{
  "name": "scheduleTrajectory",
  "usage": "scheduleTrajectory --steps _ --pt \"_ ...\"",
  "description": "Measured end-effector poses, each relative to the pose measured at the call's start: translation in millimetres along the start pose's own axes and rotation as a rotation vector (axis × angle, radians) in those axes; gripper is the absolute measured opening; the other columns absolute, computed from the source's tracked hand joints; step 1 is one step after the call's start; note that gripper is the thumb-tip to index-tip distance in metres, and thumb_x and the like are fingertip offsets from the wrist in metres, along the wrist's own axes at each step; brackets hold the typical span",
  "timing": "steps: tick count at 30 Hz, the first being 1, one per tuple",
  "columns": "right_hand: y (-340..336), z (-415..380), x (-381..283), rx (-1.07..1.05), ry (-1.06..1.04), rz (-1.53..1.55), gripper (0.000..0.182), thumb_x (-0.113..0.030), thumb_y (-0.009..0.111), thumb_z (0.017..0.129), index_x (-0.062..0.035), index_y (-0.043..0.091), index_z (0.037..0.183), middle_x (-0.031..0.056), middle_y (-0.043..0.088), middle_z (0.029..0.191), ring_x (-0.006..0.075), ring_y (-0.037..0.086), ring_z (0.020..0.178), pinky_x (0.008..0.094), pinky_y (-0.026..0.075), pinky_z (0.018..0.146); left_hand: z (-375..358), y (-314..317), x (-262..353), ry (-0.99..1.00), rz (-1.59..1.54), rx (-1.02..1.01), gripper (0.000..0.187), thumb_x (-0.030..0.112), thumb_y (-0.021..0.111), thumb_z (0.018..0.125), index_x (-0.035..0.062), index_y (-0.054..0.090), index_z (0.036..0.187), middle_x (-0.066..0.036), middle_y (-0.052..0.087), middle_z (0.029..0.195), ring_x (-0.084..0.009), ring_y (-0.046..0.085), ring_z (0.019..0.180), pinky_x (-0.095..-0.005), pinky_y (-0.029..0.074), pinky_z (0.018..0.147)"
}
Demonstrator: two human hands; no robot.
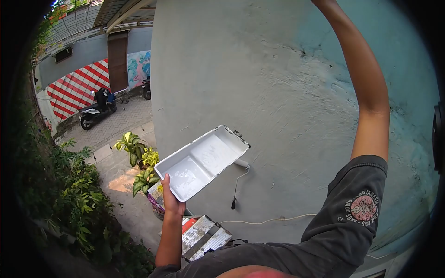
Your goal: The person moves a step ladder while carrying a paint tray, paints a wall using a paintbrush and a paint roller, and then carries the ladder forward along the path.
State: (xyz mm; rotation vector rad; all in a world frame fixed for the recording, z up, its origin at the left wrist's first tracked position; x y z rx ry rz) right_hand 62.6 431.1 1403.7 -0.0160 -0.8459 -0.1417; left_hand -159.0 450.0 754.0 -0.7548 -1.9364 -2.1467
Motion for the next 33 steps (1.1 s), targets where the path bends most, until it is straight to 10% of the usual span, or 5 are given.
scheduleTrajectory --steps 10,16,24,29,33 --pt "39 -140 -161 -0.705 -0.021 0.449 0.010 -0.014 0.059 0.091 -0.0076 0.063 0.084 0.0103 0.067 0.083 0.0329 0.065 0.077 0.0436 0.051 0.065 -8 3 3 0.033 0.023 0.015 0.056 0.043 0.050 0.097 0.0089 0.038 0.139 -0.011 0.054 0.128 -0.0253 0.058 0.116 -0.0395 0.048 0.098" --pt "-37 -156 -178 -0.335 0.324 0.829 0.008 -0.012 0.071 0.085 -0.0064 0.068 0.090 0.0076 0.068 0.080 0.0219 0.063 0.063 0.0327 0.049 0.057 -14 1 6 0.041 0.024 0.043 0.050 0.040 0.051 0.096 0.0103 0.039 0.135 -0.011 0.055 0.124 -0.0255 0.058 0.114 -0.0414 0.049 0.098" --pt "-106 -189 -246 -0.448 0.305 1.003 0.015 -0.005 0.071 0.085 0.0004 0.065 0.097 0.0120 0.069 0.085 0.0201 0.066 0.069 0.0278 0.052 0.060 -19 13 25 -0.023 0.140 0.098 0.059 0.045 0.051 0.095 0.0073 0.037 0.137 -0.014 0.053 0.128 -0.0267 0.056 0.117 -0.0412 0.048 0.099" --pt "-87 -229 -262 -0.195 0.965 1.314 0.013 -0.005 0.069 0.087 0.0014 0.065 0.097 0.0087 0.068 0.082 0.0141 0.066 0.072 0.0265 0.052 0.069 -25 18 23 -0.082 0.140 0.094 0.053 0.042 0.054 0.095 0.0114 0.034 0.134 -0.012 0.050 0.124 -0.0246 0.054 0.118 -0.0411 0.049 0.098" --pt "-64 -239 -312 -0.417 0.989 1.452 0.018 -0.014 0.068 0.089 0.0027 0.064 0.093 0.0089 0.068 0.080 0.0148 0.066 0.071 0.0261 0.052 0.066 -26 20 3 -0.122 0.107 0.060 0.053 0.044 0.054 0.094 0.0115 0.035 0.132 -0.012 0.051 0.123 -0.0247 0.056 0.115 -0.0405 0.052 0.095"
Point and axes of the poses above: each hand's wrist, its own z-axis towards the middle knuckle, its own y-axis out of the palm, x = y × z, the point moved 6 cm from there along z, towards the middle knuckle
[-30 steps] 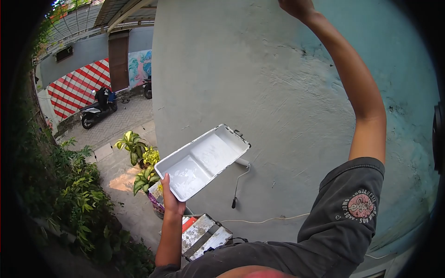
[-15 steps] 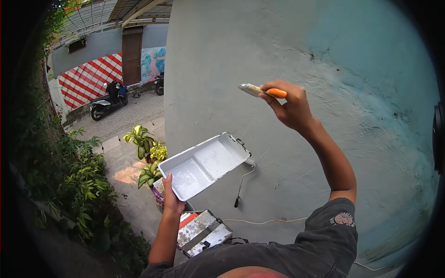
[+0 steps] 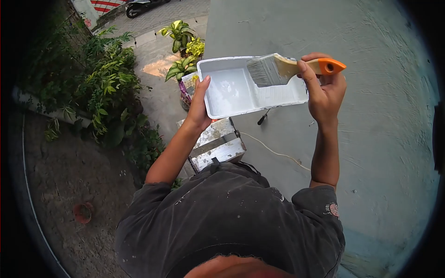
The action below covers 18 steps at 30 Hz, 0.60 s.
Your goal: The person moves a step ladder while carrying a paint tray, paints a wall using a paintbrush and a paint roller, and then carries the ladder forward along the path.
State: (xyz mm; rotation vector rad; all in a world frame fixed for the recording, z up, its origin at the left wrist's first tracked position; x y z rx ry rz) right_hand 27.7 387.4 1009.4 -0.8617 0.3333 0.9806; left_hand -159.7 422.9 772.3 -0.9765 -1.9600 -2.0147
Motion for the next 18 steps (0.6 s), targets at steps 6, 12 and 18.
scheduleTrajectory --steps 6,12,18 --pt "59 -11 47 -0.241 0.037 -0.090 0.023 -0.022 0.067 0.090 0.0003 0.065 0.097 0.0122 0.069 0.082 0.0205 0.069 0.077 0.0317 0.056 0.069 -7 -4 -16 0.016 0.011 0.037 0.053 0.044 0.052 0.095 0.0121 0.034 0.134 -0.013 0.050 0.124 -0.0249 0.056 0.117 -0.0416 0.051 0.095" --pt "72 -12 67 -0.312 0.042 -0.138 0.024 -0.023 0.066 0.090 0.0005 0.066 0.095 0.0137 0.070 0.081 0.0223 0.070 0.074 0.0317 0.057 0.069 -9 -5 -20 0.076 0.171 0.077 0.067 0.051 0.043 0.096 -0.0013 0.040 0.138 -0.020 0.056 0.128 -0.0290 0.060 0.115 -0.0417 0.050 0.098" --pt "72 -26 76 -0.283 0.041 -0.115 0.025 -0.025 0.066 0.090 -0.0004 0.066 0.095 0.0125 0.070 0.081 0.0218 0.070 0.075 0.0316 0.057 0.069 -9 -15 -35 0.085 0.161 0.071 0.065 0.049 0.042 0.097 -0.0013 0.040 0.138 -0.020 0.055 0.128 -0.0283 0.060 0.115 -0.0405 0.051 0.097"
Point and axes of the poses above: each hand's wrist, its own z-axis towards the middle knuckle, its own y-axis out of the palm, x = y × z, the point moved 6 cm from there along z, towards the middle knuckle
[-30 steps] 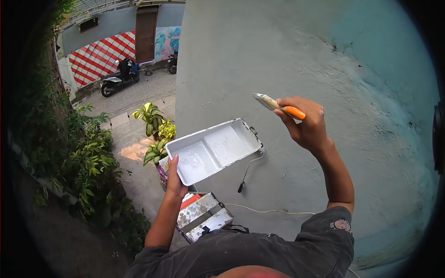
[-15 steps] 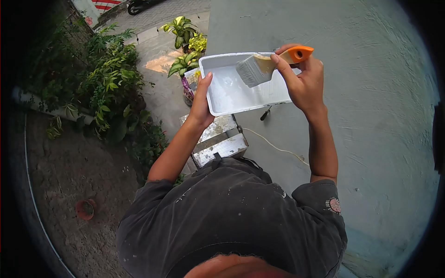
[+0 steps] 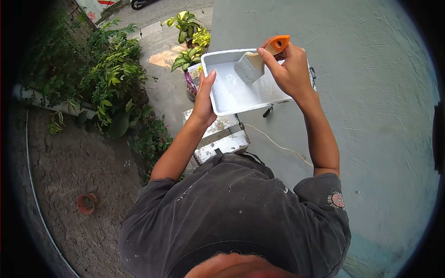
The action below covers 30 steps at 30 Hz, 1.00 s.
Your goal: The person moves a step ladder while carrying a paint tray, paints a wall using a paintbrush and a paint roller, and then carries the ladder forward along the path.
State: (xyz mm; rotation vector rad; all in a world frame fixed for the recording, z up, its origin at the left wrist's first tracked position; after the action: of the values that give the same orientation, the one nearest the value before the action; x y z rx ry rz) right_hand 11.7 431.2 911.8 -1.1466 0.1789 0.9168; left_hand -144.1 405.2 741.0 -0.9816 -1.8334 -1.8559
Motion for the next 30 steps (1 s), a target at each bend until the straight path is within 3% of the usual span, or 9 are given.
scheduleTrajectory --steps 3,7,9,11,13,16,23,26,30 --pt "-1 -5 -3 0.057 -0.041 0.000 0.026 -0.020 0.065 0.089 0.0068 0.064 0.089 0.0175 0.069 0.073 0.0220 0.069 0.064 0.0307 0.055 0.062 -3 1 -2 -0.003 -0.027 0.006 0.065 0.049 0.042 0.097 -0.0013 0.040 0.138 -0.020 0.055 0.128 -0.0284 0.060 0.115 -0.0405 0.050 0.098" --pt "-8 -9 1 0.082 -0.061 0.041 0.025 -0.019 0.066 0.089 0.0062 0.064 0.091 0.0160 0.070 0.075 0.0207 0.069 0.066 0.0300 0.055 0.062 -4 -2 -4 0.008 -0.029 0.009 0.064 0.049 0.043 0.097 -0.0013 0.040 0.137 -0.019 0.056 0.128 -0.0283 0.060 0.115 -0.0405 0.050 0.098" --pt "-25 -17 10 0.238 0.056 0.223 0.025 -0.019 0.067 0.089 0.0047 0.064 0.095 0.0137 0.070 0.079 0.0199 0.070 0.069 0.0290 0.056 0.062 -8 0 -5 0.014 -0.041 0.006 0.064 0.048 0.044 0.097 -0.0012 0.041 0.137 -0.018 0.056 0.127 -0.0279 0.060 0.114 -0.0403 0.051 0.097" --pt "-39 -19 23 0.284 0.149 0.364 0.025 -0.019 0.068 0.089 0.0039 0.062 0.098 0.0124 0.068 0.082 0.0187 0.068 0.070 0.0286 0.057 0.063 -13 4 -1 -0.003 -0.116 -0.026 0.058 0.045 0.052 0.094 0.0079 0.037 0.135 -0.013 0.054 0.123 -0.0244 0.059 0.112 -0.0401 0.053 0.093" --pt "-54 -16 39 0.334 0.308 0.593 0.026 -0.017 0.068 0.089 0.0033 0.059 0.101 0.0118 0.066 0.085 0.0172 0.067 0.073 0.0274 0.058 0.065 -14 10 7 0.004 -0.112 -0.009 0.058 0.046 0.053 0.094 0.0072 0.038 0.135 -0.014 0.054 0.122 -0.0245 0.060 0.112 -0.0399 0.053 0.093" --pt "-78 -10 49 0.370 0.363 0.756 0.023 -0.017 0.066 0.090 0.0017 0.058 0.102 0.0115 0.066 0.086 0.0176 0.068 0.073 0.0284 0.059 0.065 -14 26 22 0.027 -0.099 0.006 0.059 0.046 0.052 0.095 0.0065 0.038 0.136 -0.014 0.055 0.124 -0.0248 0.060 0.113 -0.0396 0.053 0.095" --pt "-130 2 29 0.398 0.375 0.783 0.020 -0.017 0.066 0.091 -0.0017 0.057 0.099 0.0099 0.065 0.088 0.0169 0.068 0.077 0.0283 0.059 0.070 -7 54 45 0.062 -0.179 -0.046 0.063 0.047 0.048 0.095 0.0028 0.039 0.139 -0.016 0.055 0.129 -0.0282 0.058 0.117 -0.0427 0.048 0.100" --pt "-162 18 13 0.428 0.419 0.824 0.022 -0.016 0.065 0.091 -0.0003 0.054 0.101 0.0129 0.063 0.094 0.0209 0.068 0.082 0.0305 0.060 0.076 2 75 58 0.059 -0.224 -0.098 0.064 0.047 0.048 0.095 0.0028 0.039 0.140 -0.016 0.054 0.132 -0.0286 0.057 0.118 -0.0435 0.047 0.101" --pt "-221 49 -32 0.504 0.318 0.834 0.025 -0.015 0.065 0.091 0.0018 0.052 0.104 0.0146 0.061 0.099 0.0222 0.067 0.090 0.0319 0.059 0.083 19 113 85 0.013 -0.247 -0.238 0.062 0.047 0.049 0.095 0.0041 0.040 0.139 -0.015 0.054 0.131 -0.0280 0.057 0.118 -0.0429 0.047 0.101"
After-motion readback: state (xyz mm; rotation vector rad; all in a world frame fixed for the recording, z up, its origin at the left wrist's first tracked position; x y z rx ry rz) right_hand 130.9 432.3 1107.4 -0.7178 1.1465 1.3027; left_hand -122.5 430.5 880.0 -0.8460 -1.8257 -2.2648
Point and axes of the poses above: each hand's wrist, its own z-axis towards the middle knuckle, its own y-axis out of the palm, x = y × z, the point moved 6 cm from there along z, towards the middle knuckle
